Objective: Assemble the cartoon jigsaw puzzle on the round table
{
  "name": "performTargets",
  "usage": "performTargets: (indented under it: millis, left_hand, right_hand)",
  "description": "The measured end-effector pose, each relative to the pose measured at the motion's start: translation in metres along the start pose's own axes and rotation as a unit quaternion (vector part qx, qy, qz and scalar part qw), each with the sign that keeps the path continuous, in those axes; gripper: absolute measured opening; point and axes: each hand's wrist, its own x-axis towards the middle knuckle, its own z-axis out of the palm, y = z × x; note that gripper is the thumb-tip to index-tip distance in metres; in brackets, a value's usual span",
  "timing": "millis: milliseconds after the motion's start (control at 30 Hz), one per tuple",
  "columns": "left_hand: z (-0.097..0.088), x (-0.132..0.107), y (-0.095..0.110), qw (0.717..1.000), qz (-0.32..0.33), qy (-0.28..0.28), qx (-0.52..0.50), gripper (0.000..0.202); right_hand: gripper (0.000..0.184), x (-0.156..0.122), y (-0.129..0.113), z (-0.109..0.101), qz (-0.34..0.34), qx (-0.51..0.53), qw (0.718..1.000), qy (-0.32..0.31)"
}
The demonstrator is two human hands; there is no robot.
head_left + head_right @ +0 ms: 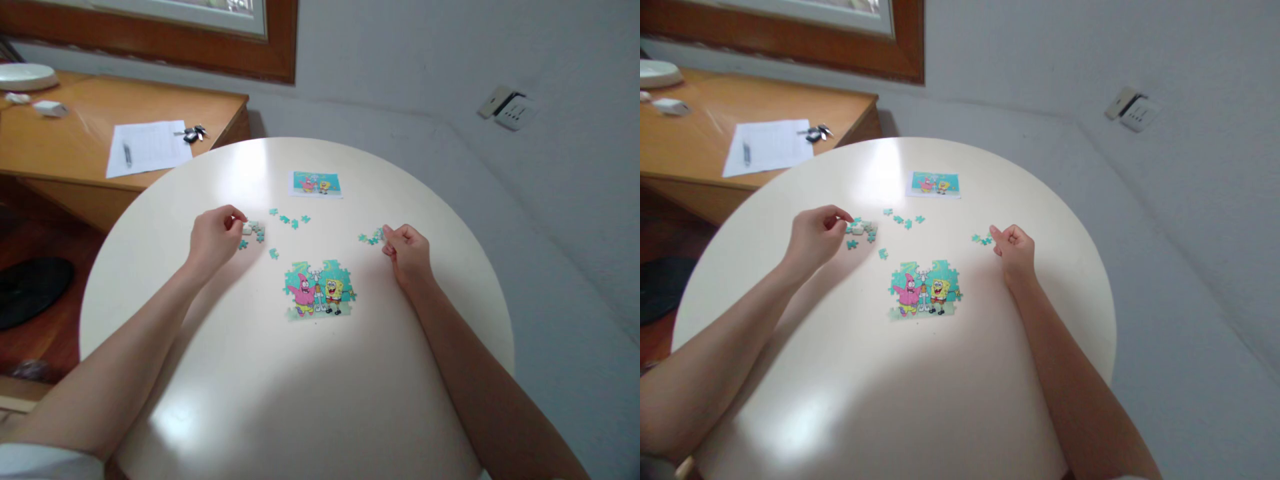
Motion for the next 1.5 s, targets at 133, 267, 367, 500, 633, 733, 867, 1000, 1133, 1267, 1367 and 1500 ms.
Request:
performTargets:
  millis: [133, 267, 367, 500, 633, 733, 867, 1000, 1133, 1267, 1367, 1500]
  left_hand:
    - [0.000, 0.000, 0.001, 1.000, 0.005, 0.011, 0.004, 0.022]
    - [0.000, 0.000, 0.002, 1.000, 0.009, 0.019, 0.002, 0.022]
    - [0.001, 0.000, 0.001, 1.000, 0.014, 0.024, -0.006, 0.021]
    - [0.003, 0.001, 0.000, 0.999, 0.033, 0.007, -0.027, 0.021]
    - [0.005, -0.001, 0.000, 0.996, 0.074, -0.035, -0.036, 0.021]
    - [0.007, -0.003, 0.000, 0.992, 0.106, -0.059, -0.039, 0.022]
    - [0.007, -0.004, 0.001, 0.989, 0.122, -0.073, -0.034, 0.022]
    - [0.008, -0.005, -0.001, 0.989, 0.120, -0.081, -0.040, 0.025]
    - [0.010, -0.005, -0.001, 0.988, 0.113, -0.090, -0.047, 0.024]
    - [0.009, -0.006, 0.002, 0.988, 0.112, -0.094, -0.045, 0.024]
    - [0.009, -0.007, 0.004, 0.989, 0.110, -0.095, -0.042, 0.027]
    - [0.010, -0.008, 0.004, 0.989, 0.099, -0.102, -0.044, 0.026]
  right_hand:
    - [0.041, 0.002, 0.001, 0.000, 0.015, 0.025, 1.000, 0.001]
    - [0.037, 0.005, 0.003, -0.002, 0.020, 0.024, 1.000, 0.000]
    - [0.034, 0.006, 0.004, -0.003, 0.021, 0.018, 1.000, 0.000]
    - [0.033, 0.006, 0.005, -0.003, 0.025, 0.021, 0.999, 0.001]
    - [0.037, 0.006, 0.005, -0.002, 0.031, 0.037, 0.999, 0.006]
    - [0.040, 0.006, 0.005, -0.002, 0.027, 0.036, 0.999, -0.002]
    - [0.044, 0.004, 0.003, -0.001, 0.020, 0.034, 0.999, -0.008]
    - [0.044, 0.004, 0.003, -0.001, 0.009, 0.033, 0.999, -0.001]
    - [0.041, 0.009, 0.005, -0.006, -0.010, 0.001, 1.000, 0.008]
    - [0.032, 0.015, 0.010, -0.016, -0.073, -0.160, 0.984, 0.036]
    - [0.024, 0.013, 0.013, -0.021, -0.161, -0.342, 0.926, -0.014]
    - [0.029, 0.004, 0.013, -0.021, -0.187, -0.496, 0.843, -0.090]
